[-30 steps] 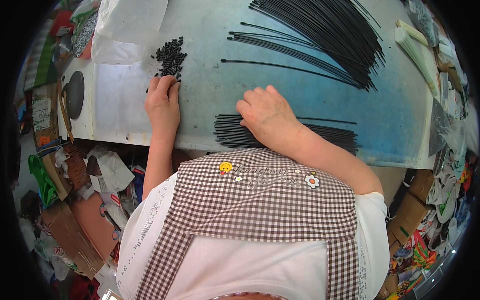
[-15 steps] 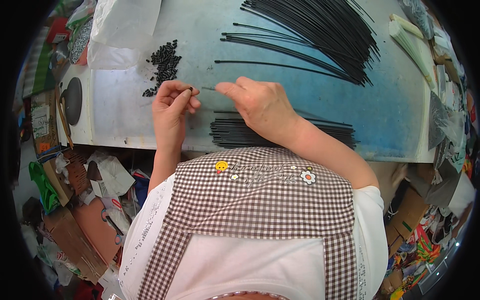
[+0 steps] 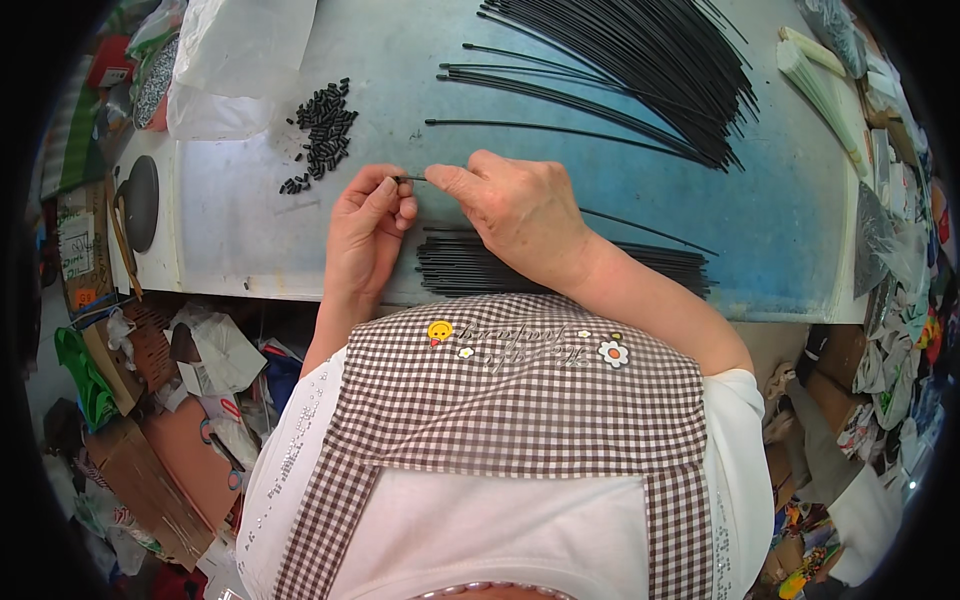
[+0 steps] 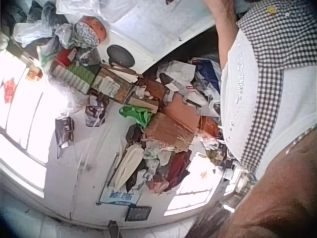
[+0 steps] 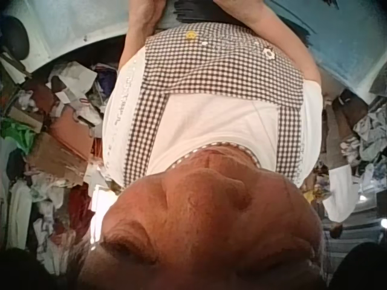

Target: The person attaches small caps onto the ends of thin rods by hand and places the finished rods into a pile on the table.

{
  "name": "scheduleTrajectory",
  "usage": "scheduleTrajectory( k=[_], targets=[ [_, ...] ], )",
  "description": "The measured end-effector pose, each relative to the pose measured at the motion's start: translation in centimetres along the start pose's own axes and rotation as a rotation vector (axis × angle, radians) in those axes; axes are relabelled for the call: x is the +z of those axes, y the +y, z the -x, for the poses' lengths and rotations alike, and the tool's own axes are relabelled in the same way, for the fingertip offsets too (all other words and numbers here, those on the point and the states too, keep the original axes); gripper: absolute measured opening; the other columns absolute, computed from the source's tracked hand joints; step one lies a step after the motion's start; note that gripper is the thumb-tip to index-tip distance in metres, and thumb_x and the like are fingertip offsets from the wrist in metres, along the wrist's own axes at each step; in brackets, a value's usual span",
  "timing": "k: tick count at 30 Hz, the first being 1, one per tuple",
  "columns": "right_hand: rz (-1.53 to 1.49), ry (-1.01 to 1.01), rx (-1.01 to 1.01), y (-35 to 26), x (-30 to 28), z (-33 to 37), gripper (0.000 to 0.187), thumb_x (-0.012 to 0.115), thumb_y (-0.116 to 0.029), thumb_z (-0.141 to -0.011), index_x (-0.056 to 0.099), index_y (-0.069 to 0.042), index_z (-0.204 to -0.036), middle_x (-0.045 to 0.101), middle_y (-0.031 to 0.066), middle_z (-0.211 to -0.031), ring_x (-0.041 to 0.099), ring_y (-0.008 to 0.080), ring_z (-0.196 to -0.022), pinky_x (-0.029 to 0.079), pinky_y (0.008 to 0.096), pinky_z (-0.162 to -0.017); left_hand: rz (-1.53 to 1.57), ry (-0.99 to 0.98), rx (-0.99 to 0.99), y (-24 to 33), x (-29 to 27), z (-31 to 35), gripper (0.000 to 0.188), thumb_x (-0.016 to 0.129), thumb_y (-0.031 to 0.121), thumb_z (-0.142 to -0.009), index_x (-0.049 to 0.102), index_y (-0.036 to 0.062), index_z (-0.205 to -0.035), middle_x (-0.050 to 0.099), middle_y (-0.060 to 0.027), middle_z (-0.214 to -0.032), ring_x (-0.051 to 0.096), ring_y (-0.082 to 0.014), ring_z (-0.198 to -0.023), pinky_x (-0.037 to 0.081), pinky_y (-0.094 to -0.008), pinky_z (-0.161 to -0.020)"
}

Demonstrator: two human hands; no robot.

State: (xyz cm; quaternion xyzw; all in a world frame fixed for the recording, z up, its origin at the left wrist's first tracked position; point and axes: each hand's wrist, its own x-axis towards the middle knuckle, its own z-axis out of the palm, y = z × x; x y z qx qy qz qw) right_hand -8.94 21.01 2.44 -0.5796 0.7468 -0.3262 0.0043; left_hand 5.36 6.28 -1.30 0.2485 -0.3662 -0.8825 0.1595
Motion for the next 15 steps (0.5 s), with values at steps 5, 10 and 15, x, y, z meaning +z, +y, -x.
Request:
scheduleTrajectory(
  k=[5,10,15],
  targets=[
    [0.003,0.016,-0.025,-0.17,-0.01,0.0,0.033,0.07,0.001,-0.077,0.071,-0.013,-0.108,0.057,0.0034,-0.067,0.059,0.0189,-0.054,0.046,0.0313,-0.045,-0.011,0.004,-0.012,-0.05,0.03,0.03,0.015,0.062,0.013,-0.098,0.063,0.0005,-0.105,0.064,-0.0065,-0.091,0.061,-0.0138,-0.075,0.046,-0.0243,-0.066],
    [0.047,0.042,-0.052,-0.22,0.03,-0.01,0.034,0.07,0.001,-0.076,0.071,-0.013,-0.107,0.056,0.0027,-0.067,0.058,0.0181,-0.054,0.046,0.0313,-0.045,-0.045,0.035,-0.003,-0.19,0.4,0.1,0.016,0.061,0.014,-0.098,0.063,0.0004,-0.105,0.065,-0.0063,-0.09,0.061,-0.0131,-0.073,0.045,-0.0239,-0.065],
    [0.125,0.032,-0.109,-0.27,-0.22,-0.13,0.033,0.07,0.0,-0.076,0.071,-0.013,-0.106,0.057,0.0037,-0.066,0.059,0.0196,-0.054,0.047,0.0323,-0.046,-0.124,0.079,0.034,-0.63,0.75,0.28,0.015,0.058,0.015,-0.1,0.064,0.0013,-0.102,0.064,-0.0037,-0.085,0.06,-0.0113,-0.071,0.044,-0.0237,-0.061]
  ],
)
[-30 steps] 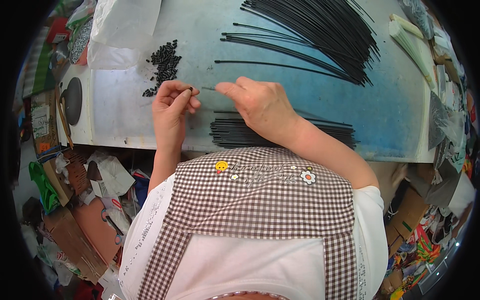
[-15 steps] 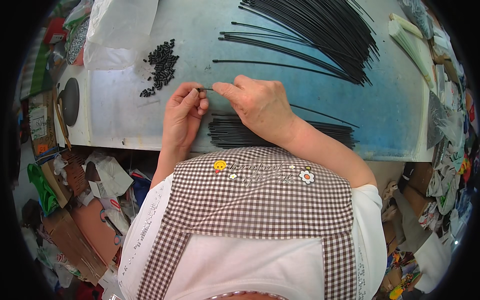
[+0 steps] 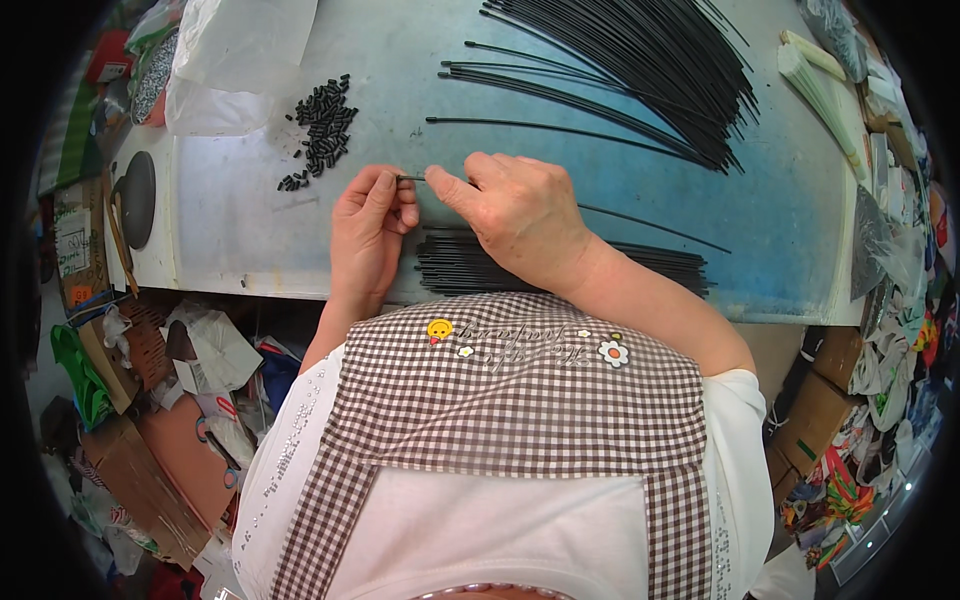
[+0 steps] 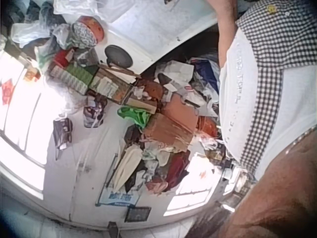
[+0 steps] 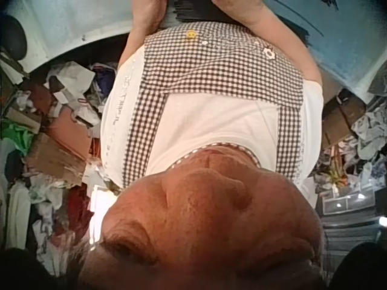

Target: The person attaches small caps onto the ends of thin rods by hand and places the finished rods into a pile on the table.

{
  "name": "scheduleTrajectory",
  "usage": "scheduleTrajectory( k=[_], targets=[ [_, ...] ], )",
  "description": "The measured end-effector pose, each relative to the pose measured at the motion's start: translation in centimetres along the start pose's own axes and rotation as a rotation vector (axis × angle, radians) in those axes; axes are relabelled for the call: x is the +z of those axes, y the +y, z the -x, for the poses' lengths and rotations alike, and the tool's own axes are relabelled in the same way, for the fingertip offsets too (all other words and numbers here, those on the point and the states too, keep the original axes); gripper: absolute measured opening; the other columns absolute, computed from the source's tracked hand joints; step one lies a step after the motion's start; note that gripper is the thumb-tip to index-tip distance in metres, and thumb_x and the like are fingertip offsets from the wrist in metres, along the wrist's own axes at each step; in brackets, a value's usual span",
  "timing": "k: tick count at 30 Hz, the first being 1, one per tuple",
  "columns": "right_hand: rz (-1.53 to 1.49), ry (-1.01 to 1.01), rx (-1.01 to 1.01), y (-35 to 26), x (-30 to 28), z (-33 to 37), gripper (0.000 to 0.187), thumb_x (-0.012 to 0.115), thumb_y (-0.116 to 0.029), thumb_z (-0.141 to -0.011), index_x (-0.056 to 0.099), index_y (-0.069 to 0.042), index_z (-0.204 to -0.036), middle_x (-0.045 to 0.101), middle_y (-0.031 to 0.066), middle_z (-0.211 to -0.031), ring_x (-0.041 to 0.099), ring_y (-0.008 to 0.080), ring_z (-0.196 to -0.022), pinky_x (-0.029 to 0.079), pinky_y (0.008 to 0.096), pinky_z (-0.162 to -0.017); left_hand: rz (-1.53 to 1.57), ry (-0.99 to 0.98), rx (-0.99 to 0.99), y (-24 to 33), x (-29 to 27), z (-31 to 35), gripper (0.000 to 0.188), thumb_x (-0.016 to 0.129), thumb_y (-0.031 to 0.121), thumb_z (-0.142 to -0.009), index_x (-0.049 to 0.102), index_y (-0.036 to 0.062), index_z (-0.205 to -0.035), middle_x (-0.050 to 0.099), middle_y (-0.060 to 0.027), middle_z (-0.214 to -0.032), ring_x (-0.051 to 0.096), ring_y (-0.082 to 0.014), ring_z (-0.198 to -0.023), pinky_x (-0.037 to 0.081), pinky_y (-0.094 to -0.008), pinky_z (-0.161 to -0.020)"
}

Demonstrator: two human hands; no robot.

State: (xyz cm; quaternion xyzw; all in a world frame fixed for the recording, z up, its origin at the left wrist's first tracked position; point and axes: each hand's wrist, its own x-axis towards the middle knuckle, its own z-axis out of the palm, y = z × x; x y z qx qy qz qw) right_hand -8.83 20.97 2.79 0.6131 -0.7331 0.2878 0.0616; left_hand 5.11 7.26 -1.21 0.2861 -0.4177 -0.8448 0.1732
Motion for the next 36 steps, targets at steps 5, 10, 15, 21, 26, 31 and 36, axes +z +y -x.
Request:
scheduleTrajectory(
  k=[5,10,15,21,26,31,36],
  targets=[
    [-0.118,-0.163,0.076,0.0,-0.3,0.3,0.029,0.071,-0.001,-0.077,0.071,-0.01,-0.105,0.06,0.0078,-0.066,0.062,0.0232,-0.057,0.049,0.0338,-0.05,-0.276,0.077,0.145,-1.1,1.2,0.7,0.016,0.056,0.016,-0.101,0.064,0.0021,-0.098,0.062,-0.0018,-0.079,0.056,-0.01,-0.063,0.041,-0.0233,-0.057],
    [-0.468,-0.244,0.178,0.8,-0.7,0.0,0.024,0.07,-0.002,-0.078,0.071,-0.008,-0.101,0.061,0.0117,-0.064,0.063,0.0251,-0.056,0.048,0.0358,-0.05,-0.739,-0.113,0.419,-0.7,0.1,0.6,0.011,0.059,0.012,-0.098,0.062,0.0014,-0.098,0.058,-0.0039,-0.074,0.051,-0.0126,-0.058,0.043,-0.0247,-0.057],
    [-0.232,-0.082,0.113,1.0,-0.9,-1.0,0.025,0.072,-0.007,-0.079,0.069,-0.008,-0.103,0.065,0.0096,-0.081,0.064,0.0251,-0.073,0.049,0.0362,-0.064,-0.758,-0.06,0.254,1.4,0.2,0.4,0.009,0.063,0.007,-0.092,0.062,0.0014,-0.099,0.059,-0.0061,-0.079,0.054,-0.0163,-0.066,0.046,-0.0285,-0.063],
    [-0.068,-0.366,0.078,0.9,-1.1,1.0,0.023,0.075,-0.011,-0.075,0.063,-0.007,-0.095,0.061,0.0056,-0.092,0.058,0.0246,-0.09,0.044,0.0365,-0.079,-1.445,0.283,0.698,3.8,-4.4,-3.4,0.016,0.065,0.002,-0.084,0.062,0.0028,-0.1,0.061,-0.0129,-0.098,0.06,-0.0332,-0.086,0.049,-0.0415,-0.072],
    [0.009,-0.401,-0.059,0.6,0.3,2.4,0.018,0.073,-0.009,-0.074,0.058,-0.007,-0.083,0.056,0.0056,-0.082,0.057,0.0231,-0.082,0.044,0.037,-0.074,-1.558,0.202,0.723,4.4,-4.6,-4.1,0.016,0.065,0.002,-0.084,0.061,0.0031,-0.099,0.06,-0.0151,-0.096,0.058,-0.0381,-0.086,0.049,-0.0453,-0.072],
    [0.055,-0.385,-0.124,0.3,0.4,2.5,0.015,0.069,-0.006,-0.072,0.055,-0.007,-0.079,0.052,0.0063,-0.079,0.055,0.0226,-0.078,0.043,0.035,-0.072,-1.531,0.208,0.771,4.3,-4.2,-4.1,0.015,0.063,0.0,-0.084,0.06,0.0034,-0.099,0.059,-0.0143,-0.093,0.058,-0.036,-0.086,0.048,-0.0428,-0.073],
    [0.115,-0.398,-0.154,-0.2,0.1,2.5,0.014,0.065,-0.002,-0.071,0.055,-0.006,-0.079,0.051,0.0073,-0.077,0.053,0.0236,-0.076,0.044,0.0341,-0.071,-1.239,0.243,0.768,3.5,-2.5,-3.0,0.017,0.059,-0.002,-0.087,0.061,0.0039,-0.102,0.059,-0.0133,-0.093,0.058,-0.0337,-0.086,0.048,-0.0399,-0.075]
  ],
)
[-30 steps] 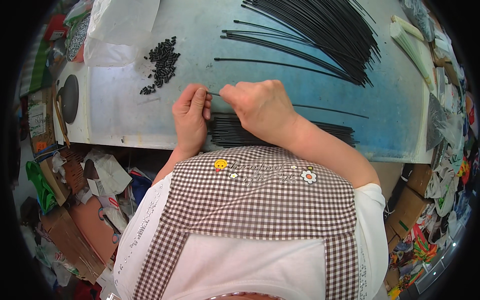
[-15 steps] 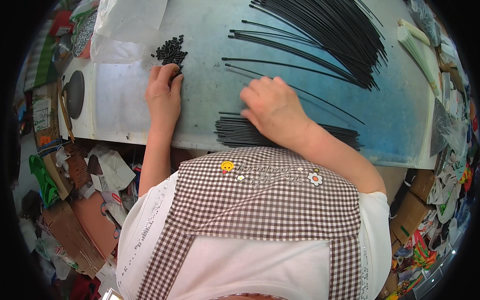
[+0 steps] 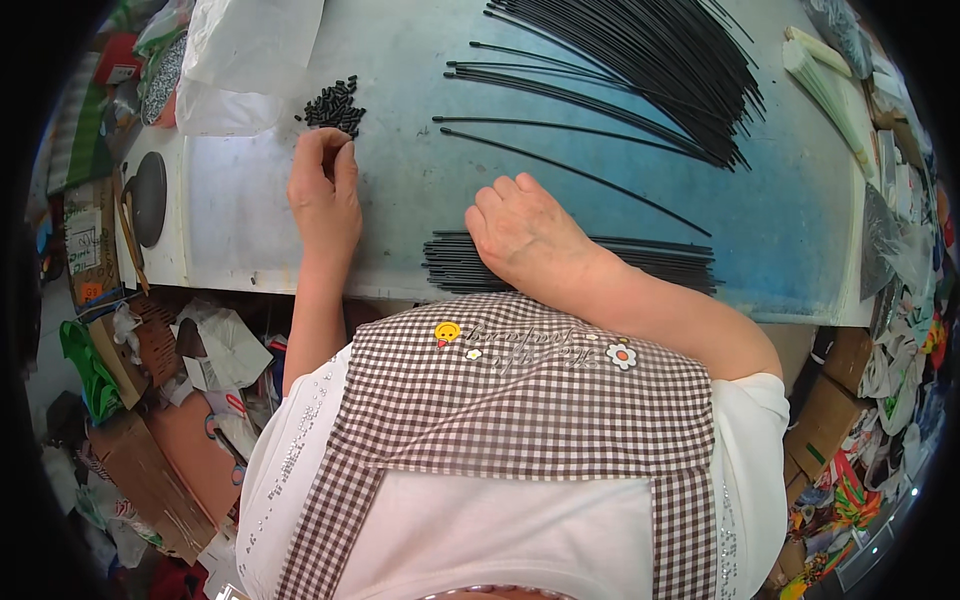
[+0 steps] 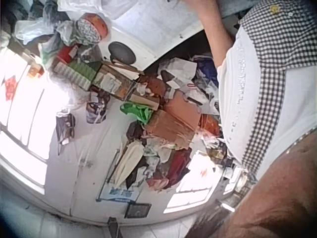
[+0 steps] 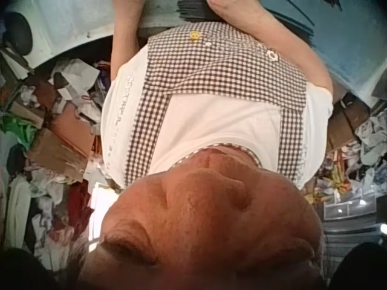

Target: The person attaches small caps onto the ends of thin rods by hand and places the finished rods into a pile on the table.

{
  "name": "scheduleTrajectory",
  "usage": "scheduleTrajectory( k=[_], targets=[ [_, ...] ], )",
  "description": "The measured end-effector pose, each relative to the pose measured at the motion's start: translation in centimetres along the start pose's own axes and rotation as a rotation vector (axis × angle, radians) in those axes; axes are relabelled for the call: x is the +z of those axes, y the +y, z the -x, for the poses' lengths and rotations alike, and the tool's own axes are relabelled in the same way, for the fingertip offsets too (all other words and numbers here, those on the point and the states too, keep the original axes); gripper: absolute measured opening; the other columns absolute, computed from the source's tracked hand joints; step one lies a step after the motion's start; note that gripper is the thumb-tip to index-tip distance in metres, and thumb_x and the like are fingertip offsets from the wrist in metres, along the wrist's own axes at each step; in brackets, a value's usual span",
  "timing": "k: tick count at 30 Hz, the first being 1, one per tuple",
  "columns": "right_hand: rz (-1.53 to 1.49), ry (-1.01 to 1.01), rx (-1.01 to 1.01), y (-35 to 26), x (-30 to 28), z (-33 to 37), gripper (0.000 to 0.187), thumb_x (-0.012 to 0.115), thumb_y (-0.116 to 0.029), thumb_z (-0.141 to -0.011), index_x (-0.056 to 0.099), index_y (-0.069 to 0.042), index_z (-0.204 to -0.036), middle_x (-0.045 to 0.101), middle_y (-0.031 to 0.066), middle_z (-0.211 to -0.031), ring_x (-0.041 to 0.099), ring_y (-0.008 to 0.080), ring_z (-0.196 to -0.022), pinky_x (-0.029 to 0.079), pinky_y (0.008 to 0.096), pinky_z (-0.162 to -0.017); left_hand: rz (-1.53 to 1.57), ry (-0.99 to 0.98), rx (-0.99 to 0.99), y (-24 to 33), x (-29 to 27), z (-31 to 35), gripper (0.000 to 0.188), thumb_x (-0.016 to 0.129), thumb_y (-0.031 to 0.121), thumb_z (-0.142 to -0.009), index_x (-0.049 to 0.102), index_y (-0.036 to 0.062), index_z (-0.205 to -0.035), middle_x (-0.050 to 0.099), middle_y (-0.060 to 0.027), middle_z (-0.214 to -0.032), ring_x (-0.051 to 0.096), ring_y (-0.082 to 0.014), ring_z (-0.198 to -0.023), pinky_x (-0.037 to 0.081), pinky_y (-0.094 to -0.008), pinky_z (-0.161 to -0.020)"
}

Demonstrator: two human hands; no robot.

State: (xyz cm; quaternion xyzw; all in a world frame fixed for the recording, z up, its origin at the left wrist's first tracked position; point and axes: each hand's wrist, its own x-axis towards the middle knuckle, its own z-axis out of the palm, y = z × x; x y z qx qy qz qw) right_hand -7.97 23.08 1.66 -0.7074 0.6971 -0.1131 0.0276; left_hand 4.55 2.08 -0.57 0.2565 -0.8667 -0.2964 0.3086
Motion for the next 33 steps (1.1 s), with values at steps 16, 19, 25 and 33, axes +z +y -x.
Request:
scheduleTrajectory(
  k=[16,19,25,33],
  targets=[
    [-0.118,0.156,0.312,3.7,-0.1,-0.1,0.04,0.065,0.0,-0.079,0.063,-0.012,-0.117,0.059,0.0077,-0.077,0.062,0.0284,-0.062,0.052,0.0378,-0.053,0.034,0.012,-0.023,-0.6,-0.6,0.0,0.02,0.052,-0.002,-0.093,0.066,0.0062,-0.104,0.061,-0.0083,-0.093,0.055,-0.0242,-0.082,0.046,-0.0326,-0.075],
    [-0.021,0.177,0.356,5.0,-0.7,-0.2,0.04,0.064,0.0,-0.079,0.064,-0.013,-0.117,0.06,0.007,-0.077,0.063,0.0282,-0.063,0.052,0.0375,-0.054,0.161,0.031,-0.142,-0.5,-0.8,0.4,0.017,0.053,0.0,-0.095,0.066,0.0051,-0.104,0.062,-0.0066,-0.092,0.055,-0.0202,-0.079,0.046,-0.0308,-0.073],
    [-0.219,0.311,0.282,2.6,-1.2,-1.0,0.032,0.066,0.0,-0.079,0.068,-0.011,-0.109,0.06,0.0061,-0.074,0.062,0.027,-0.06,0.05,0.0368,-0.051,0.831,-0.081,-0.577,2.8,-0.3,1.0,0.01,0.056,0.005,-0.098,0.063,0.0025,-0.104,0.066,-0.0052,-0.09,0.056,-0.0109,-0.076,0.046,-0.0249,-0.07],
    [-0.298,0.331,0.252,0.9,-1.6,-2.3,0.03,0.07,0.001,-0.079,0.071,-0.01,-0.106,0.06,0.0058,-0.069,0.061,0.0218,-0.055,0.047,0.0318,-0.047,1.314,-0.272,-0.729,1.6,1.5,3.1,0.013,0.059,0.005,-0.097,0.061,0.0009,-0.109,0.068,-0.01,-0.097,0.064,-0.0136,-0.082,0.049,-0.024,-0.07]
  ],
)
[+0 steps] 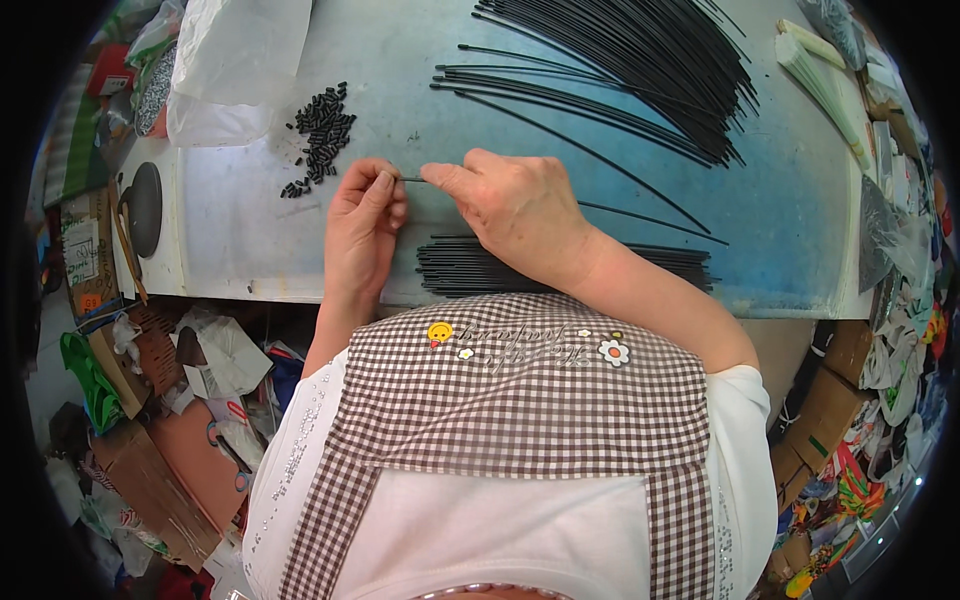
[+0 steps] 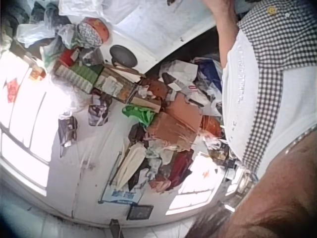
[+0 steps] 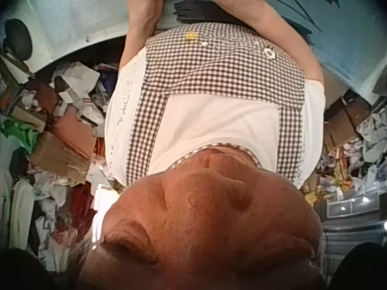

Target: The person attaches small caps onto the ends of thin rods by hand and places the finished rods into a pile on the table.

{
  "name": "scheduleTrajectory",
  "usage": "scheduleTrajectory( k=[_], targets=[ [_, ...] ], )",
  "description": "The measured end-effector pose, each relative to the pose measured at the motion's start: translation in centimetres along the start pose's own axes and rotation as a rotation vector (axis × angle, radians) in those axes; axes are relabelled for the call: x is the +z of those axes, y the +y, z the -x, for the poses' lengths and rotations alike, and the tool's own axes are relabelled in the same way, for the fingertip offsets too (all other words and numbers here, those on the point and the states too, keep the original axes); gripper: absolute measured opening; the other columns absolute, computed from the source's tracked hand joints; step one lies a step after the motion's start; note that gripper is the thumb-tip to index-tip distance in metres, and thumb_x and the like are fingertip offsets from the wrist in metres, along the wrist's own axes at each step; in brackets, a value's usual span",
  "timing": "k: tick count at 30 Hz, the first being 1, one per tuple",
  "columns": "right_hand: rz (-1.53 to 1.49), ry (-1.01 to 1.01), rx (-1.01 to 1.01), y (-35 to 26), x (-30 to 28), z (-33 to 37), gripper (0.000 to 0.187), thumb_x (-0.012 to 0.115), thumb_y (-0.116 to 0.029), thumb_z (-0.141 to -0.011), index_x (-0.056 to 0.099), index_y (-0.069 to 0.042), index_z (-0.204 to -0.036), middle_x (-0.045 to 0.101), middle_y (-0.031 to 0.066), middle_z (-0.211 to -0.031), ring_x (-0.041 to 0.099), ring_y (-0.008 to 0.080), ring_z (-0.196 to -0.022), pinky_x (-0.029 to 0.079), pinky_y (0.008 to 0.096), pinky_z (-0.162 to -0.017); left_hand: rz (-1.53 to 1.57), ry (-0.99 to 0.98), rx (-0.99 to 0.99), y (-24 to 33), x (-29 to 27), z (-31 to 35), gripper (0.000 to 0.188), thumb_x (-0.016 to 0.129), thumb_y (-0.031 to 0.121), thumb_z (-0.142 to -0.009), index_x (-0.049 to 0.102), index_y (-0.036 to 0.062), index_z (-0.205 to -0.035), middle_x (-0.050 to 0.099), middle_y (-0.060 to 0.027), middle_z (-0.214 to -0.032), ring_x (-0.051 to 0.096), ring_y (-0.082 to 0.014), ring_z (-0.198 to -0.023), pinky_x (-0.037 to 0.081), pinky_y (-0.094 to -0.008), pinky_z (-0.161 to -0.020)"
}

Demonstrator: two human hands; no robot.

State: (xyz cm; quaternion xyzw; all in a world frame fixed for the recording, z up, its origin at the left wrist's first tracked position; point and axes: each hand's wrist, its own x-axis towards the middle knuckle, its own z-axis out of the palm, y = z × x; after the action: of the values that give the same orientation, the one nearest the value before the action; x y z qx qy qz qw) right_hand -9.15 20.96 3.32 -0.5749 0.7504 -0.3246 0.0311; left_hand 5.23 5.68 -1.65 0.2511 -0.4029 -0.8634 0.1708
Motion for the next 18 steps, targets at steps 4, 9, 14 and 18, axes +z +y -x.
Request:
scheduleTrajectory(
  k=[4,9,14,18],
  targets=[
    [-0.009,0.014,-0.002,0.3,0.4,0.1,0.033,0.069,0.001,-0.078,0.071,-0.011,-0.109,0.059,0.0052,-0.069,0.06,0.0206,-0.055,0.047,0.0315,-0.046,0.076,-0.012,-0.041,-0.2,0.5,-0.1,0.013,0.06,0.005,-0.097,0.061,-0.0004,-0.108,0.068,-0.0106,-0.098,0.064,-0.0143,-0.082,0.05,-0.0247,-0.069],
    [0.014,0.018,-0.006,0.3,0.6,0.1,0.034,0.07,0.002,-0.078,0.072,-0.011,-0.109,0.059,0.0047,-0.068,0.06,0.0202,-0.055,0.046,0.0315,-0.046,0.039,0.027,-0.065,0.3,1.5,0.2,0.013,0.06,0.006,-0.097,0.061,-0.0007,-0.108,0.068,-0.0099,-0.095,0.064,-0.014,-0.08,0.05,-0.024,-0.068],
    [0.065,0.036,-0.042,0.1,0.5,0.1,0.035,0.07,0.001,-0.077,0.072,-0.012,-0.109,0.056,0.0034,-0.067,0.058,0.0185,-0.054,0.046,0.0307,-0.045,0.032,0.03,-0.074,0.0,1.2,0.1,0.013,0.059,0.009,-0.099,0.062,0.0,-0.107,0.067,-0.008,-0.092,0.063,-0.0125,-0.075,0.049,-0.0223,-0.064],
    [0.118,0.052,-0.079,0.1,0.5,0.2,0.035,0.07,0.0,-0.076,0.072,-0.013,-0.109,0.054,0.0027,-0.066,0.057,0.0174,-0.053,0.045,0.0306,-0.045,0.034,0.018,-0.074,-0.1,1.1,0.1,0.013,0.058,0.01,-0.099,0.062,-0.0002,-0.106,0.067,-0.0088,-0.091,0.064,-0.0131,-0.075,0.049,-0.0232,-0.064]
  ],
)
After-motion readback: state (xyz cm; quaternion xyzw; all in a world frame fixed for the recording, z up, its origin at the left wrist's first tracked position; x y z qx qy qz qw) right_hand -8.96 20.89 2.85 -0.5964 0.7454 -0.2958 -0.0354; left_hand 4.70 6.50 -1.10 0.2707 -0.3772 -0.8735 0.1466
